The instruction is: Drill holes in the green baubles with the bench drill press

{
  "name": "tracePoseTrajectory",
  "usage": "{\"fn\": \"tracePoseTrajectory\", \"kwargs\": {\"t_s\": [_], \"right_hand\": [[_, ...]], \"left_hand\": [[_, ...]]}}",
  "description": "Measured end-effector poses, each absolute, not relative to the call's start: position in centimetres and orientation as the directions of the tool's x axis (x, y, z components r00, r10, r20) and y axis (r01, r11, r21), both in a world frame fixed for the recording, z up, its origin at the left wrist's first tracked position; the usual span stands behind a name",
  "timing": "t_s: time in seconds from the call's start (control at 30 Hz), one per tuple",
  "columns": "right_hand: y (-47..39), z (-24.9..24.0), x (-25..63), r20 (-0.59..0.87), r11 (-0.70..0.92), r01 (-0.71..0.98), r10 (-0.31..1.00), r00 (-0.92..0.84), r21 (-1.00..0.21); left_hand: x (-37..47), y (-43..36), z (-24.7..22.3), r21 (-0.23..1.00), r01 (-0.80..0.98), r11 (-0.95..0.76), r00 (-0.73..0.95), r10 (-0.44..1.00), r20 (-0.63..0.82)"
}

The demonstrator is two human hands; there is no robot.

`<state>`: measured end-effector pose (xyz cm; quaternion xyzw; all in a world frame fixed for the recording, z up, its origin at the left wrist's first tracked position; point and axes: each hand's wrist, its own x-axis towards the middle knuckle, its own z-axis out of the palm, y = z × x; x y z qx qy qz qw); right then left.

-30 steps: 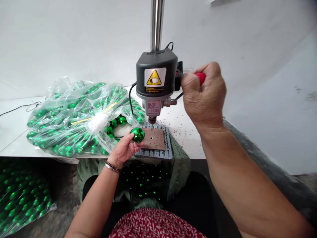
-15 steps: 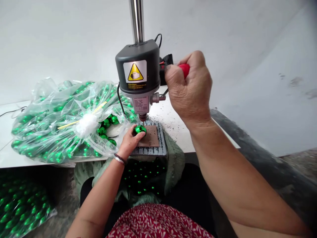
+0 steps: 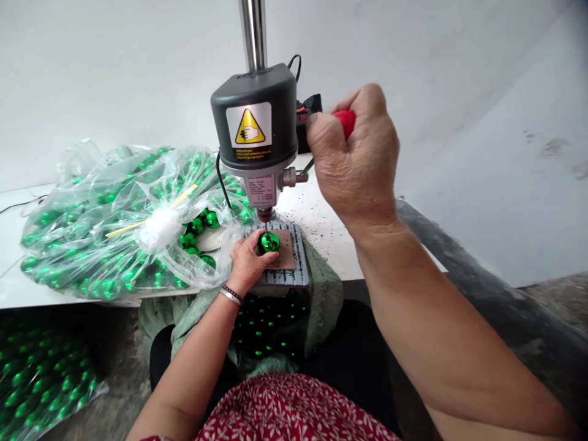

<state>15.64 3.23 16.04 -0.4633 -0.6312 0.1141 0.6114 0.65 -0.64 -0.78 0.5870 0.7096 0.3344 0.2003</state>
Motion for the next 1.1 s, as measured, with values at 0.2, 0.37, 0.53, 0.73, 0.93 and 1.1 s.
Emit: {"fn": "tracePoseTrajectory", "kwargs": {"t_s": [0.2,0.37,0.53,0.73,0.93,1.1], "right_hand": [[3.2,14.9,16.1,0.725,0.631,0.414,0.679,0.113,-0.656],[2.2,13.3,16.4,0.798,0.641,0.517,0.583,0.152,-0.567],[1.1,12.2,16.6,0.83,0.63,0.59,0.542,0.131,-0.505],[0.8,11.3,16.4,0.853,0.619,0.629,0.502,0.144,-0.47],[0.5,9.3,16.1,0.877,0.597,0.664,0.434,0.205,-0.45],[0.6,7.7,16.0,0.891,0.623,0.649,0.397,0.218,-0.436]], "left_hand": [[0.9,-0.5,-1.4,0.733,0.672,0.109,-0.259,0.961,0.095],[1.1,-0.6,-1.5,0.728,0.674,0.129,-0.279,0.956,0.089],[1.2,-0.7,-1.4,0.736,0.667,0.112,-0.267,0.959,0.096],[1.1,-0.7,-1.8,0.742,0.666,0.072,-0.258,0.956,0.139],[0.9,-0.7,-2.2,0.716,0.694,0.073,-0.239,0.962,0.134],[1.0,-0.7,-2.0,0.714,0.696,0.076,-0.233,0.965,0.124]]}}
